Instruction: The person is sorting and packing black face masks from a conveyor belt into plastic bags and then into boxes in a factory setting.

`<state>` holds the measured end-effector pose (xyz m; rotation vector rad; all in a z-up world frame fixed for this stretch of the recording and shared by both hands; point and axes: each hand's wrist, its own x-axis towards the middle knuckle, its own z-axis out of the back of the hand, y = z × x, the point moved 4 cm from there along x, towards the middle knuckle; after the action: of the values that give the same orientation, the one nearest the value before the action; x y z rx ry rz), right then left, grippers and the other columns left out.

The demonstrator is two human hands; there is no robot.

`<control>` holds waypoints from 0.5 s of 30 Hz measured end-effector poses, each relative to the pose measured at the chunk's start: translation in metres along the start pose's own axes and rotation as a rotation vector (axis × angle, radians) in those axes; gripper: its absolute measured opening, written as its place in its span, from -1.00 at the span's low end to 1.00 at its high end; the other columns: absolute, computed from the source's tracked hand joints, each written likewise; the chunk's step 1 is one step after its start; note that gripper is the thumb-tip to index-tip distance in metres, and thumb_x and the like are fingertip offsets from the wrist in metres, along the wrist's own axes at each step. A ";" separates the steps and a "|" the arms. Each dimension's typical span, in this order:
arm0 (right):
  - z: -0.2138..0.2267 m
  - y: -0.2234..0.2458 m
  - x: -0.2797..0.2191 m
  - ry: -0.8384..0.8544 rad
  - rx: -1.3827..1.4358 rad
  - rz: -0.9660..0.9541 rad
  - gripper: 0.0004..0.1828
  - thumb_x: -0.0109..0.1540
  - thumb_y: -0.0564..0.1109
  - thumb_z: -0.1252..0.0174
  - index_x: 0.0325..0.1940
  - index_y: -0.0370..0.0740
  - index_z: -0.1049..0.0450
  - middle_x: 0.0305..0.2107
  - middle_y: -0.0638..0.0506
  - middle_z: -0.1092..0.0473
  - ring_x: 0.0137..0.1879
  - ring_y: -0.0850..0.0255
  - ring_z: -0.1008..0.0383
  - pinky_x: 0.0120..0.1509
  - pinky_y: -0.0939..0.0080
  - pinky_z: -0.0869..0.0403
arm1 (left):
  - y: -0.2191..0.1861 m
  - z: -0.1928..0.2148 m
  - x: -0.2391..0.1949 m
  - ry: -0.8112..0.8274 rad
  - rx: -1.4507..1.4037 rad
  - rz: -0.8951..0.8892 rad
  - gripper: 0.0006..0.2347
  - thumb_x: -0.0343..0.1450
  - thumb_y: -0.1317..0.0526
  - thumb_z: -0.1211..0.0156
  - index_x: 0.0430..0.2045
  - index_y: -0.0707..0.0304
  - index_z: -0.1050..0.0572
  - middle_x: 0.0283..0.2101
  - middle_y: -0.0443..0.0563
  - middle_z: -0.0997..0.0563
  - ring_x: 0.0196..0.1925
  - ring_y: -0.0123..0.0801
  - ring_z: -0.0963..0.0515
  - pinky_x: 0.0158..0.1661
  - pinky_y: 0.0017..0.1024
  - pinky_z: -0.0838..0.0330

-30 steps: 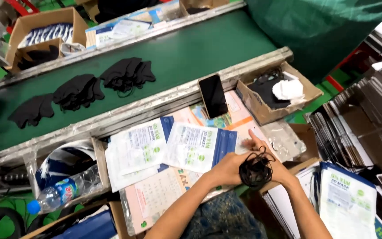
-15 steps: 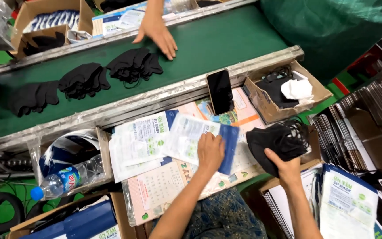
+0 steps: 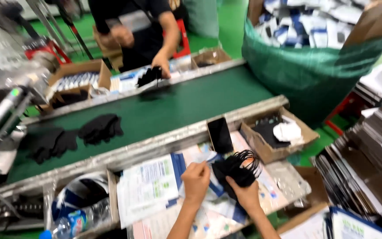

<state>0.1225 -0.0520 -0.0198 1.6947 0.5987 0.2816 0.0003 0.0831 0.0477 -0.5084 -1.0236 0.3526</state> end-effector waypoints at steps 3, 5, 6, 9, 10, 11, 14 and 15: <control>-0.023 0.057 -0.007 0.024 -0.648 0.301 -0.56 0.10 -0.14 -0.43 0.06 -0.21 -0.59 -0.17 -0.11 -0.62 -0.05 0.03 -0.64 0.03 0.16 -0.57 | -0.013 0.032 0.024 -0.212 -0.048 0.143 -0.84 0.30 0.44 -0.33 -0.31 0.22 -0.64 -0.55 0.07 -0.59 -0.56 -0.26 -0.58 -0.49 -0.36 -0.44; -0.042 0.090 -0.019 0.134 -0.872 0.627 -0.47 0.00 -0.18 -0.38 0.07 -0.15 -0.57 -0.23 -0.14 -0.54 -0.06 -0.09 -0.56 0.02 0.09 -0.50 | -0.021 0.030 0.031 0.027 -0.233 0.370 -0.42 0.12 0.52 -0.26 0.12 0.27 -0.50 -0.69 0.09 -0.49 -0.69 -0.32 -0.50 -0.55 -0.45 -0.39; -0.042 0.100 -0.020 0.130 -0.871 0.635 -0.47 0.00 -0.18 -0.38 0.07 -0.15 -0.57 -0.23 -0.14 -0.54 -0.06 -0.09 -0.56 0.02 0.09 -0.50 | -0.021 0.033 0.031 0.024 -0.235 0.362 -0.42 0.12 0.52 -0.26 0.12 0.27 -0.50 -0.69 0.09 -0.49 -0.69 -0.32 -0.50 -0.55 -0.45 -0.39; -0.042 0.124 -0.018 0.264 -0.795 1.058 -0.51 -0.06 -0.24 -0.31 -0.01 -0.20 -0.59 -0.21 -0.22 -0.52 -0.07 -0.21 -0.51 0.02 -0.02 -0.45 | -0.022 0.031 0.038 0.047 -0.403 0.349 -0.43 0.17 0.49 -0.34 0.14 0.26 -0.50 -0.68 0.03 -0.43 -0.60 -0.49 -0.36 -0.56 -0.47 -0.23; -0.038 0.112 -0.006 0.360 -0.882 0.979 -0.57 -0.05 -0.25 -0.29 -0.08 -0.22 -0.58 -0.22 -0.24 -0.52 -0.07 -0.22 -0.52 0.00 -0.04 -0.46 | -0.024 0.026 0.038 0.056 -0.590 0.368 -0.52 0.23 0.46 -0.30 0.09 0.27 -0.50 -0.56 -0.04 -0.56 -0.52 -0.57 -0.47 -0.51 -0.50 -0.33; -0.030 0.097 0.003 0.457 -0.969 0.888 -0.64 -0.04 -0.26 -0.28 -0.14 -0.24 -0.57 -0.22 -0.25 -0.52 -0.06 -0.23 -0.52 -0.02 -0.06 -0.46 | -0.027 0.020 0.033 0.069 -0.780 0.395 -0.61 0.30 0.43 -0.28 0.04 0.29 -0.50 -0.45 -0.11 -0.69 -0.45 -0.64 -0.58 -0.47 -0.53 -0.43; -0.024 0.108 0.004 0.587 -1.236 0.542 -0.74 -0.06 -0.24 -0.31 -0.28 -0.26 -0.56 -0.33 -0.23 -0.50 -0.14 -0.20 -0.51 -0.11 -0.08 -0.45 | -0.037 0.012 0.024 0.457 -0.473 0.341 -0.63 0.33 0.35 -0.32 0.04 0.27 -0.50 -0.63 -0.09 -0.56 -0.63 -0.61 -0.52 -0.52 -0.56 -0.36; -0.022 0.119 0.001 0.576 -1.242 0.546 -0.74 -0.06 -0.24 -0.31 -0.28 -0.26 -0.56 -0.33 -0.23 -0.50 -0.14 -0.20 -0.51 -0.11 -0.08 -0.45 | -0.038 0.019 0.032 0.458 -0.480 0.331 -0.63 0.33 0.35 -0.32 0.04 0.27 -0.50 -0.63 -0.09 -0.56 -0.63 -0.61 -0.52 -0.52 -0.56 -0.36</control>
<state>0.1396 -0.0463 0.0997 0.4975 0.2194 1.2642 0.0007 0.0726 0.0998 -1.1430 -0.5682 0.2619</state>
